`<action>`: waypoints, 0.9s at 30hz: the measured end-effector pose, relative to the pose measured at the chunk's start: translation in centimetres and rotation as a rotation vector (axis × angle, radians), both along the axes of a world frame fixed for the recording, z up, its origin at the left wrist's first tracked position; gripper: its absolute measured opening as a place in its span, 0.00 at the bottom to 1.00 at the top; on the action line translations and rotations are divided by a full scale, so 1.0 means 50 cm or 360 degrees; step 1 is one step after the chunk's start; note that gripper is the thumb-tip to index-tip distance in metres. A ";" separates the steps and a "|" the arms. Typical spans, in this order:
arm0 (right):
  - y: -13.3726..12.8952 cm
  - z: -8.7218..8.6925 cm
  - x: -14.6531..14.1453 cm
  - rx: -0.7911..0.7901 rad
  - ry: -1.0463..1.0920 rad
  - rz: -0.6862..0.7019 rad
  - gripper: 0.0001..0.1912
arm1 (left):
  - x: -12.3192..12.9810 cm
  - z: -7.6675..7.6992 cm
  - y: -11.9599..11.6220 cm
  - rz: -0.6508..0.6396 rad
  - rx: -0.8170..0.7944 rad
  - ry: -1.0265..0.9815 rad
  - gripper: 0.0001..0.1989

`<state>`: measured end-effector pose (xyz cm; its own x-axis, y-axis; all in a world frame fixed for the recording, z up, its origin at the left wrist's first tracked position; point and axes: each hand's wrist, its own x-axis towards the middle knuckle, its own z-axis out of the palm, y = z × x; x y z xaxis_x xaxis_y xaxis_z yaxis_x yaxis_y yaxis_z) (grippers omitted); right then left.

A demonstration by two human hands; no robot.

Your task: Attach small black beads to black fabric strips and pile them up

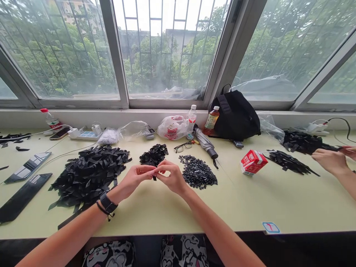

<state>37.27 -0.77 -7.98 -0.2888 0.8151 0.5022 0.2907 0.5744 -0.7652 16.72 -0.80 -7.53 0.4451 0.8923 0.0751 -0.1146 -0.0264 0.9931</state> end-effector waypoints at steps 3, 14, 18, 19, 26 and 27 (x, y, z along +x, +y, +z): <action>-0.003 0.004 0.003 -0.0177 0.0065 0.0074 0.10 | 0.001 -0.008 0.003 0.0017 -0.0016 -0.0040 0.17; 0.015 0.019 0.050 -0.0188 -0.0295 -0.0293 0.10 | -0.003 -0.010 0.005 0.0104 -0.0193 -0.0092 0.19; 0.040 0.004 0.130 0.0016 -0.0964 -0.0973 0.07 | -0.003 -0.006 0.003 0.0142 -0.0237 -0.0073 0.20; 0.044 0.001 0.148 -0.0019 -0.1063 -0.1052 0.07 | -0.003 -0.006 0.003 0.0148 -0.0234 -0.0066 0.20; 0.047 -0.004 0.195 -0.0283 -0.1258 -0.1151 0.08 | -0.003 -0.010 0.005 0.0115 -0.0228 -0.0034 0.16; 0.047 -0.004 0.192 -0.0277 -0.1252 -0.1151 0.07 | -0.003 -0.010 0.005 0.0115 -0.0228 -0.0040 0.16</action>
